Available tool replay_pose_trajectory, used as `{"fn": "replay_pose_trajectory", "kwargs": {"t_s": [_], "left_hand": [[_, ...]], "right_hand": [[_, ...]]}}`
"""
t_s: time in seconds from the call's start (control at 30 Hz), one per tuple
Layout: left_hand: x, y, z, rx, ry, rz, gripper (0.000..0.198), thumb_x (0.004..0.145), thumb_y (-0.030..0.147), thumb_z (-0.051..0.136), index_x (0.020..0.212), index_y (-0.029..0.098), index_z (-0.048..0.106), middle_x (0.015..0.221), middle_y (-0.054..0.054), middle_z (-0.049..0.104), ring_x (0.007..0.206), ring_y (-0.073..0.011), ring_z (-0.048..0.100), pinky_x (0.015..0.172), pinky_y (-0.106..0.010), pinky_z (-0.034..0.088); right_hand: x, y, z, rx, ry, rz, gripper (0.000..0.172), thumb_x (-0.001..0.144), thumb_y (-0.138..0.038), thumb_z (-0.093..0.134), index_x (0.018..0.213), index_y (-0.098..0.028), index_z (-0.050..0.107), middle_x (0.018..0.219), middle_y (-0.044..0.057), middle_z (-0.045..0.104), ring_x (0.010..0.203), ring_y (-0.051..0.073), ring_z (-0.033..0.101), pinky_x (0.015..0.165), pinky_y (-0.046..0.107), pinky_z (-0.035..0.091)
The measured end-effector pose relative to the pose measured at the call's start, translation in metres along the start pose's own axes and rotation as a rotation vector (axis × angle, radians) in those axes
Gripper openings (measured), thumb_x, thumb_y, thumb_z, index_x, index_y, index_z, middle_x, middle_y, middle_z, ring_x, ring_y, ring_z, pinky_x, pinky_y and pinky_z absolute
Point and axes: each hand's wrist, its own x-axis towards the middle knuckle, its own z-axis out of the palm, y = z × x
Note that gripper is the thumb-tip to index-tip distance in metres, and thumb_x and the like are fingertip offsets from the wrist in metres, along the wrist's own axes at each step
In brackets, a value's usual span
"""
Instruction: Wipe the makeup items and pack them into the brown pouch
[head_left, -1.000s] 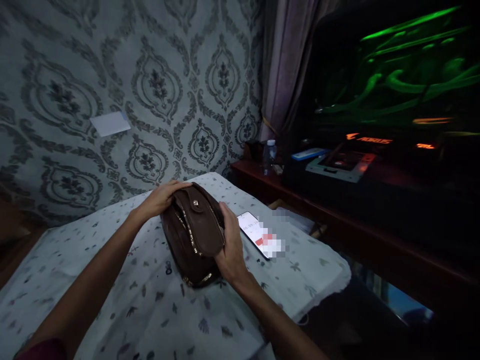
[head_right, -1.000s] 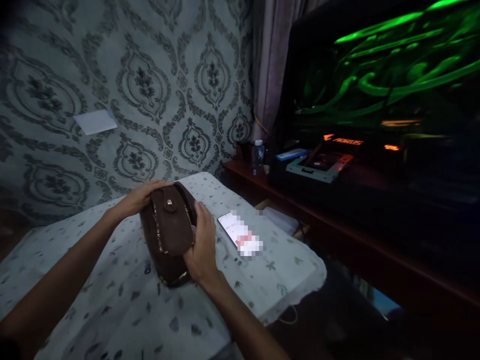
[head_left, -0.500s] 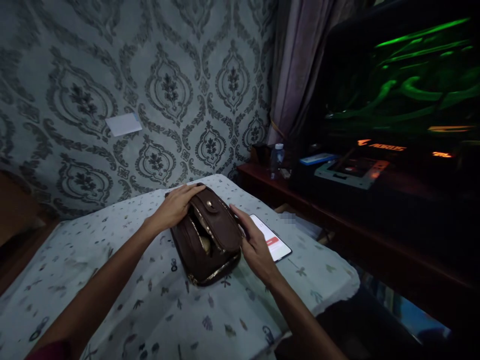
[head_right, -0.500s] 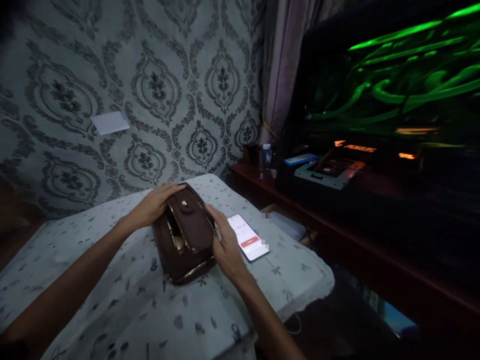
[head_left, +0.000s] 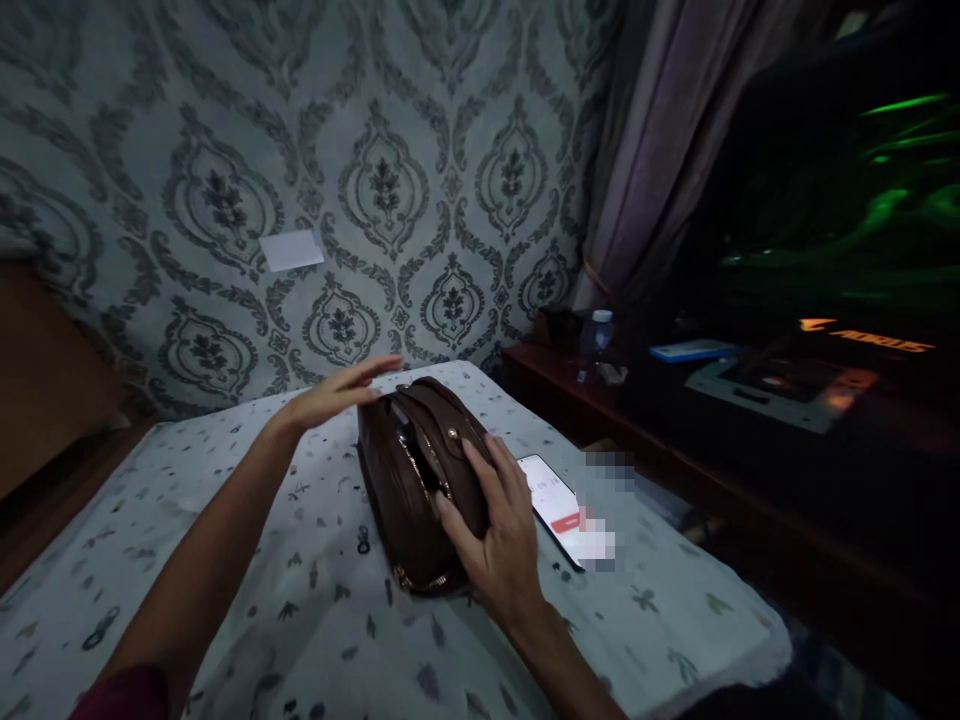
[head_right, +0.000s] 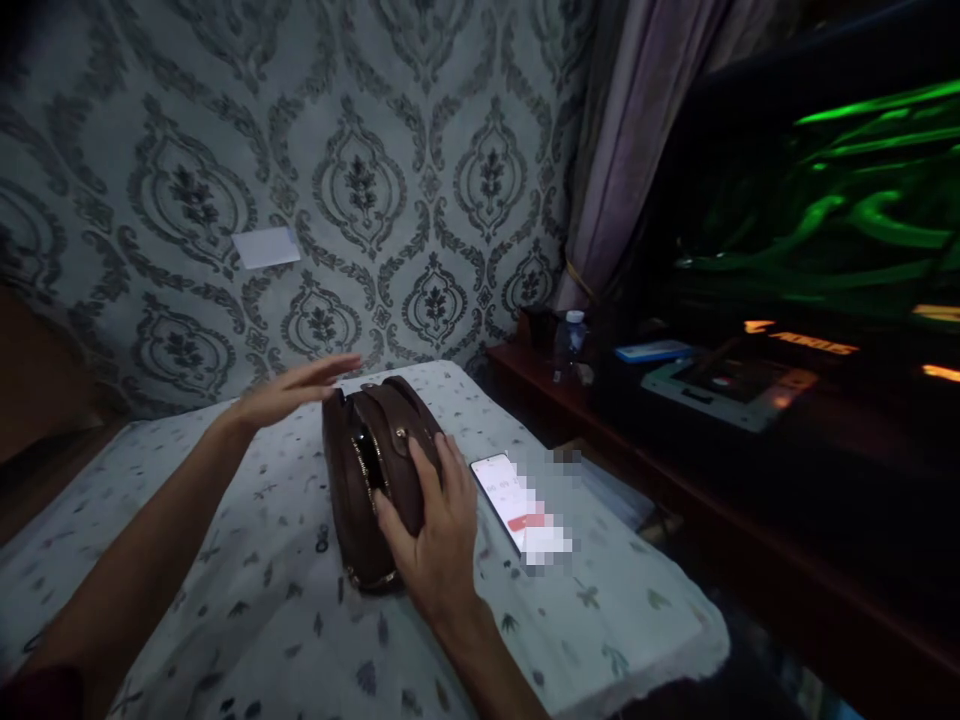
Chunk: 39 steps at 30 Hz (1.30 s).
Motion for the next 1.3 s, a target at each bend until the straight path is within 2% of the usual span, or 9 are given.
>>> {"fn": "replay_pose_trajectory", "kwargs": {"t_s": [0.07,0.13,0.23,0.3,0.4,0.5,0.63,1.0,1.3], "left_hand": [[0.003,-0.02,-0.011,-0.107,0.249,-0.254,0.058,0.08,0.052,0.061,0.132,0.026,0.057,0.145,-0.005,0.055,0.137,-0.0276,0.046,0.11,-0.035,0.04],[0.007,-0.042,-0.011,-0.116,0.337,-0.44,0.055,0.075,0.06,0.062,0.11,0.019,0.066,0.127,-0.012,0.066,0.125,-0.0321,0.055,0.099,-0.039,0.048],[0.011,-0.07,0.0,-0.174,0.28,-0.62,0.061,0.07,0.074,0.059,0.084,0.015,0.066,0.096,-0.014,0.073,0.093,-0.0313,0.068,0.073,-0.038,0.055],[0.012,-0.08,0.007,-0.237,0.232,-0.693,0.062,0.071,0.077,0.056,0.082,0.016,0.065,0.088,-0.011,0.073,0.079,-0.0259,0.068,0.064,-0.034,0.055],[0.016,-0.086,0.01,-0.305,0.178,-0.764,0.054,0.08,0.07,0.055,0.087,0.017,0.064,0.088,-0.008,0.072,0.075,-0.0203,0.067,0.063,-0.031,0.056],[0.024,-0.088,0.008,-0.329,0.127,-0.817,0.039,0.093,0.052,0.055,0.103,0.016,0.064,0.1,-0.007,0.069,0.083,-0.0181,0.067,0.072,-0.034,0.057],[0.036,-0.088,0.006,-0.298,0.094,-0.871,0.035,0.095,0.037,0.059,0.123,0.015,0.058,0.12,-0.01,0.062,0.102,-0.0212,0.064,0.086,-0.042,0.056],[0.068,-0.077,-0.005,-0.102,0.101,-0.904,0.036,0.094,0.036,0.061,0.125,0.016,0.058,0.125,-0.01,0.06,0.107,-0.0231,0.063,0.09,-0.044,0.055],[0.053,-0.077,0.011,-0.112,0.258,-0.797,0.037,0.095,0.036,0.06,0.125,0.016,0.057,0.125,-0.01,0.06,0.106,-0.023,0.063,0.089,-0.044,0.056]], "right_hand": [[0.001,0.0,0.0,-0.017,0.015,-0.027,0.053,0.093,-0.039,0.056,0.143,-0.023,0.047,0.146,0.014,0.048,0.139,0.032,0.042,0.109,0.057,0.041],[0.003,-0.003,-0.001,-0.035,0.019,-0.046,0.053,0.093,-0.039,0.057,0.142,-0.023,0.047,0.145,0.014,0.05,0.138,0.033,0.042,0.108,0.058,0.042],[0.005,-0.006,-0.001,-0.05,0.019,-0.06,0.051,0.092,-0.038,0.058,0.14,-0.022,0.049,0.14,0.013,0.055,0.137,0.033,0.043,0.107,0.059,0.041],[0.005,-0.007,0.0,-0.046,0.022,-0.06,0.05,0.092,-0.038,0.058,0.138,-0.021,0.05,0.138,0.012,0.057,0.137,0.033,0.044,0.107,0.058,0.041],[0.005,-0.005,0.001,-0.024,0.033,-0.052,0.049,0.092,-0.037,0.058,0.137,-0.021,0.051,0.137,0.013,0.057,0.137,0.032,0.044,0.107,0.058,0.042],[0.005,-0.005,0.002,-0.002,0.044,-0.04,0.049,0.092,-0.036,0.058,0.138,-0.021,0.051,0.138,0.013,0.057,0.137,0.032,0.044,0.108,0.058,0.041],[0.005,-0.005,0.003,0.014,0.057,-0.041,0.049,0.092,-0.035,0.058,0.138,-0.022,0.05,0.138,0.013,0.056,0.137,0.033,0.044,0.108,0.06,0.04],[0.004,-0.003,0.007,-0.003,0.091,-0.058,0.048,0.092,-0.034,0.057,0.137,-0.02,0.051,0.137,0.015,0.056,0.136,0.033,0.045,0.108,0.06,0.04],[0.003,-0.004,0.009,0.027,0.105,-0.046,0.05,0.091,-0.033,0.058,0.14,-0.022,0.05,0.14,0.015,0.052,0.138,0.034,0.042,0.109,0.061,0.039]]}}
